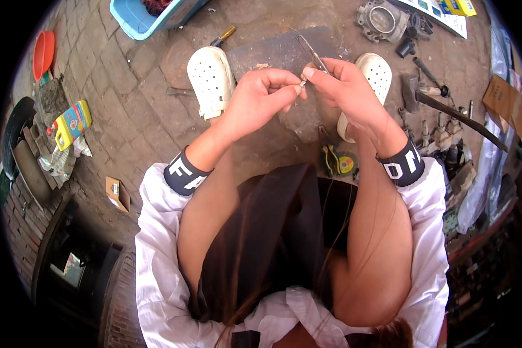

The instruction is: The person sits on the ground and uses a knife to scrape and sharpen small metal rods. They repeatedly scrape the rods against a flat metal plate, occasionally inspecting the edges and placing finished pieces into a blue container.

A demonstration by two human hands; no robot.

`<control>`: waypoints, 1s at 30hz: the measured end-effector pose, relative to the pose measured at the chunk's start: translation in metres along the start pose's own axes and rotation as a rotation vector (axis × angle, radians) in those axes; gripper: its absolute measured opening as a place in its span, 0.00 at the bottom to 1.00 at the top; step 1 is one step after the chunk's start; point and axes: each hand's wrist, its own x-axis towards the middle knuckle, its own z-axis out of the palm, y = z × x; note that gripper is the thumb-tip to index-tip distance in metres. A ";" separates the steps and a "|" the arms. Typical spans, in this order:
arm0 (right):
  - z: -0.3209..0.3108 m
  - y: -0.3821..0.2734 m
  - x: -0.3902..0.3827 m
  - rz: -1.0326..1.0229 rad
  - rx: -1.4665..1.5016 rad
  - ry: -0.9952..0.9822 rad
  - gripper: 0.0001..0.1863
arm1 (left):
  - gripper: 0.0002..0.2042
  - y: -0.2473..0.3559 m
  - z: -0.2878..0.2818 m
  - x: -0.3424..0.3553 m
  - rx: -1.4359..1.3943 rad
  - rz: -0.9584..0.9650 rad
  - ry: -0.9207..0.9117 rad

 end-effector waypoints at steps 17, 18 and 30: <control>-0.009 0.021 0.016 0.024 0.144 0.153 0.10 | 0.10 -0.092 -0.050 0.042 0.432 -0.151 0.224; -0.009 0.021 0.016 0.019 0.137 0.162 0.10 | 0.10 -0.084 -0.048 0.039 0.406 -0.214 0.229; -0.001 0.014 0.011 -0.204 -0.215 0.136 0.12 | 0.06 -0.009 -0.005 0.018 -0.363 -0.220 0.005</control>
